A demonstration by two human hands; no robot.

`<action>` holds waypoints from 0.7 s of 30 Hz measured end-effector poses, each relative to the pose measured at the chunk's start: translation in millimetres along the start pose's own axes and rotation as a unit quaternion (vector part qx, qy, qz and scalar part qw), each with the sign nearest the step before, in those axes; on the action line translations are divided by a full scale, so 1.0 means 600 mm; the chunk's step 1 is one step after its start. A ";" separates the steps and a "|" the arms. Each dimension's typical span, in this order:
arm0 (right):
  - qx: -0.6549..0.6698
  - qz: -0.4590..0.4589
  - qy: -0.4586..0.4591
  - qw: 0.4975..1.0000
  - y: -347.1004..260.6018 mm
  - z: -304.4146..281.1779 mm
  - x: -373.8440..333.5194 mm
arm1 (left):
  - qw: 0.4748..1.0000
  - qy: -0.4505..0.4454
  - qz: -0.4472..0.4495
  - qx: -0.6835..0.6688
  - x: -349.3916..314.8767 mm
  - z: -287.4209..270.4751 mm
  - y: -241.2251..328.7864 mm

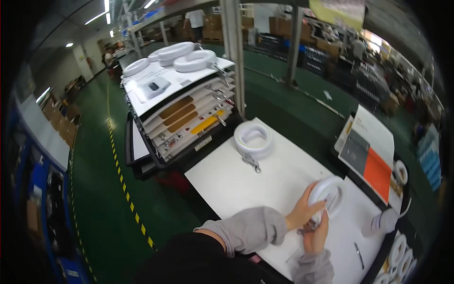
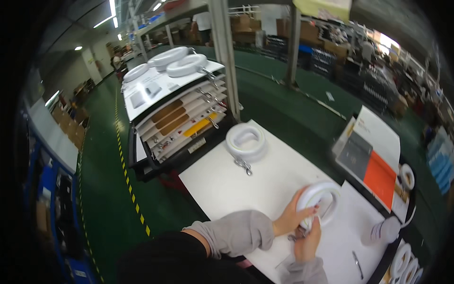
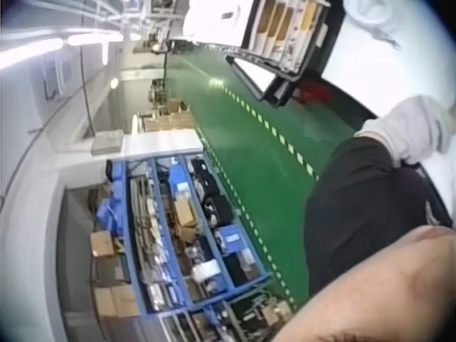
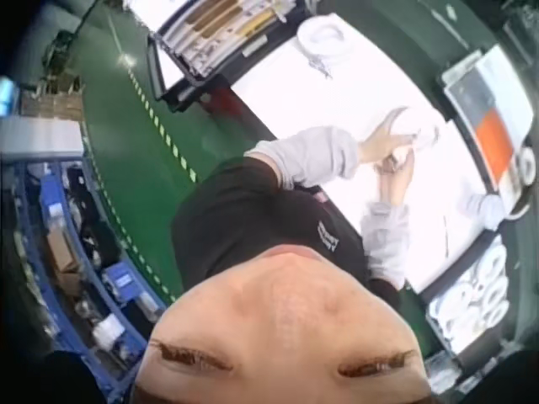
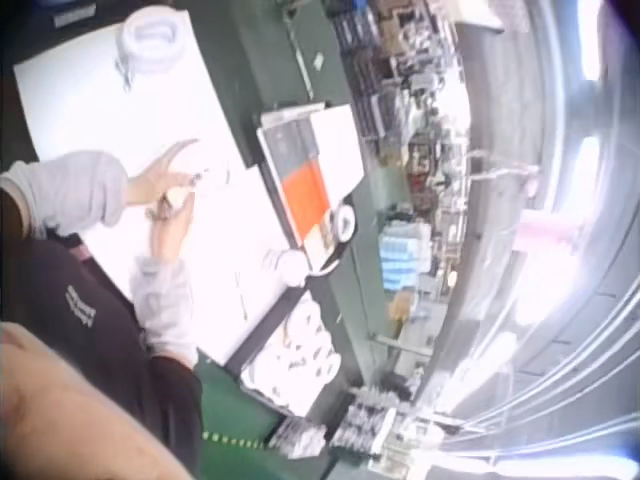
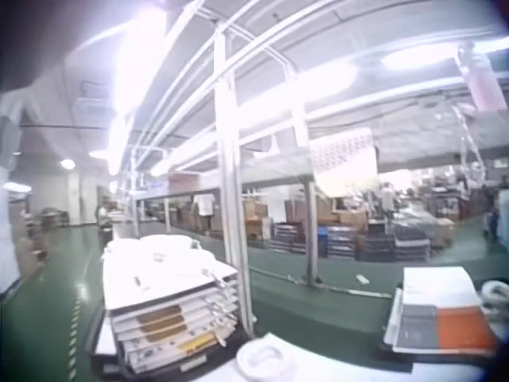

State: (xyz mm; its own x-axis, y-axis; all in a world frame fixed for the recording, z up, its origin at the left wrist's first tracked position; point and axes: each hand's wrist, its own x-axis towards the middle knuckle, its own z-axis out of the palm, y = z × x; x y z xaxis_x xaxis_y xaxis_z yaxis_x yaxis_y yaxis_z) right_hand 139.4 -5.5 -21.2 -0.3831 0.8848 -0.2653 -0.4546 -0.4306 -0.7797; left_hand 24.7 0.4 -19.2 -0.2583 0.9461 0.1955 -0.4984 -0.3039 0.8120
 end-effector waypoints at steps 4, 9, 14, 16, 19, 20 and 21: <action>-0.252 -0.134 0.102 0.953 -0.011 0.017 -0.001 | 0.985 0.041 0.049 0.157 -0.002 -0.020 0.008; -0.257 -0.307 0.052 0.915 0.013 -0.077 0.045 | 0.987 0.029 -0.002 0.157 0.015 -0.021 -0.014; -0.193 -0.267 0.041 0.943 0.004 -0.097 0.061 | 0.987 0.016 -0.059 0.148 0.023 -0.027 -0.028; -0.230 -0.324 0.097 0.913 0.024 -0.094 0.070 | 0.985 0.014 -0.046 0.168 0.026 -0.025 -0.031; -0.280 -0.373 0.114 0.877 0.022 -0.099 0.066 | 0.978 0.029 -0.031 0.207 0.024 -0.025 -0.027; -0.293 -0.373 0.081 0.877 0.017 -0.100 0.065 | 0.978 0.029 -0.029 0.206 0.024 -0.026 -0.027; -0.293 -0.375 0.079 0.876 0.011 -0.100 0.062 | 0.978 0.031 -0.032 0.205 0.023 -0.026 -0.028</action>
State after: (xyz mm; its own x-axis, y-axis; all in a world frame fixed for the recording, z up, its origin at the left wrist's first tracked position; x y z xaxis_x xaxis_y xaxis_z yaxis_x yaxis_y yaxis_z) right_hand 170.4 35.4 -70.1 -0.0168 0.9136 0.4063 -0.0216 0.4059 -0.9136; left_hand 16.4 16.6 -38.5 -0.2933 0.9493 0.1135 -0.1449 -0.1615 0.9762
